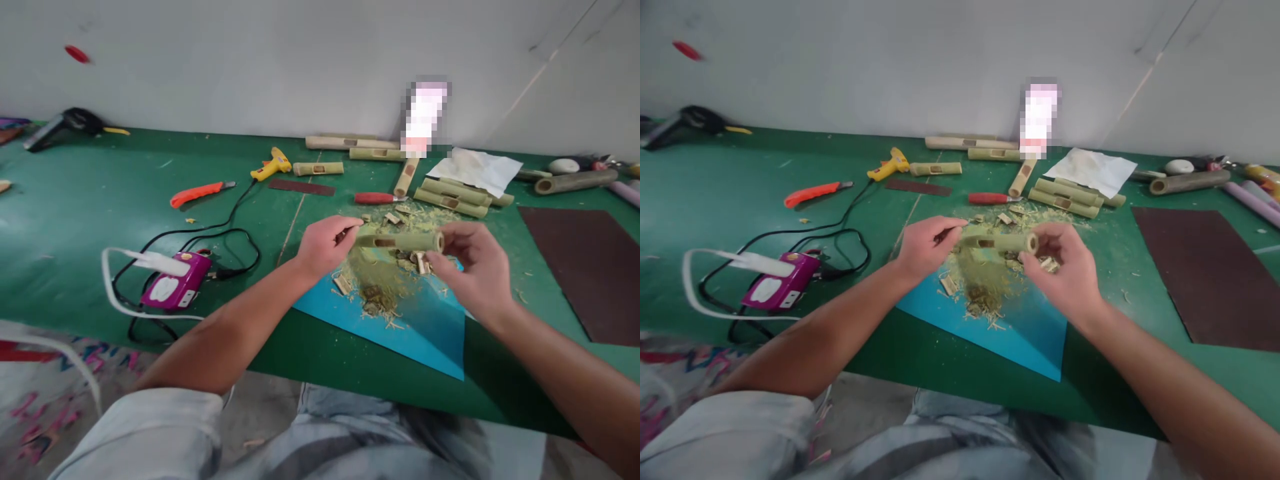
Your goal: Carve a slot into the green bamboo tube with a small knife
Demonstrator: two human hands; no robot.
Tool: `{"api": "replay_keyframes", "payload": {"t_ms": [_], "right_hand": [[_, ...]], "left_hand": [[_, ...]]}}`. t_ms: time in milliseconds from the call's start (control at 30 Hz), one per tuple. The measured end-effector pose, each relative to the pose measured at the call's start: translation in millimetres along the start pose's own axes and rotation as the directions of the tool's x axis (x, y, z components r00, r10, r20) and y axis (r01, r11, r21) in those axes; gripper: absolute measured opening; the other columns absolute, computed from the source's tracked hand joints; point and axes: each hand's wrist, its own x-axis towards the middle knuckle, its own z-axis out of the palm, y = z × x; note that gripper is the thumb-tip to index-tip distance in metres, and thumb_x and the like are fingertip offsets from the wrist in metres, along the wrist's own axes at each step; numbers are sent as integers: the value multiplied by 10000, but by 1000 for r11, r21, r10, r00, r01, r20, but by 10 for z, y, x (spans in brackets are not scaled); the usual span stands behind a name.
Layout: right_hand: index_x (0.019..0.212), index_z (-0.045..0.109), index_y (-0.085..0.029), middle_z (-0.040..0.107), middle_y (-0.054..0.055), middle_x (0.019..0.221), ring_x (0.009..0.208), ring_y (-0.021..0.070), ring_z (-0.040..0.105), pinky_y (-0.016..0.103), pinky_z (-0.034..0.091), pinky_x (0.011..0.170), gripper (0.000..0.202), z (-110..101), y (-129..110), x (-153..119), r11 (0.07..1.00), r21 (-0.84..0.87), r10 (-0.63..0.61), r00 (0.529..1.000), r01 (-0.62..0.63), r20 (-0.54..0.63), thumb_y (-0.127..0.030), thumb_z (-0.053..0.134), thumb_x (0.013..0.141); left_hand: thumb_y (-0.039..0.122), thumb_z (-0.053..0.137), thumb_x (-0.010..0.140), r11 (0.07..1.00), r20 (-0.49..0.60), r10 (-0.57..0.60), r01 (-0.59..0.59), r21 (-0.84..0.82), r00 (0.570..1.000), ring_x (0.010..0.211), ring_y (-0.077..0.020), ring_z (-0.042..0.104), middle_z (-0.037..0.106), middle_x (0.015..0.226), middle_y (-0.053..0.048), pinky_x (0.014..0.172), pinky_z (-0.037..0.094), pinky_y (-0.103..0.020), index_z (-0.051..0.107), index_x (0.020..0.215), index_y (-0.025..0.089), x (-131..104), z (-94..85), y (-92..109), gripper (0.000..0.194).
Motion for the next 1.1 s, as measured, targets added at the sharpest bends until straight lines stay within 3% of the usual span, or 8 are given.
{"api": "replay_keyframes", "payload": {"t_ms": [167,267,367,667,1100], "right_hand": [[1111,564,-271,653,5,827,705,178,647,339,545,663,338,-134,227,-180,952,-278,-92,987,126,131,-300,695,801],[1085,609,-241,684,50,956,741,184,658,328,526,655,275,-211,305,-172,821,-503,-155,953,271,260,-336,660,833],[1046,644,-202,689,78,1003,783,199,663,330,513,658,261,-243,340,-147,697,-612,-199,921,373,335,-394,621,871],[954,661,-152,687,111,937,816,238,655,361,506,695,311,-183,275,-200,577,-644,-189,849,502,493,-445,570,902],[805,639,-163,637,77,771,714,209,603,333,449,620,296,-75,287,-255,549,-693,-200,878,467,434,-399,516,935]], "left_hand": [[241,547,933,1000,55,-10,9,15,998,661,-114,637,728,769,-30,677,505,-230,733,977,175,-16,26,9,202],[234,553,930,999,74,-30,29,18,997,631,-107,618,720,753,-27,659,498,-224,731,985,169,-25,20,10,198],[216,553,926,999,90,-43,40,37,995,658,-113,635,733,789,-43,669,500,-227,731,983,161,-27,14,2,195],[203,554,914,984,210,-155,131,122,965,692,-128,641,732,820,-46,684,505,-245,735,960,189,-24,37,-20,187],[215,556,930,972,240,-155,105,210,958,777,-160,682,750,901,-77,741,543,-282,740,992,173,-25,25,-87,199]]}}
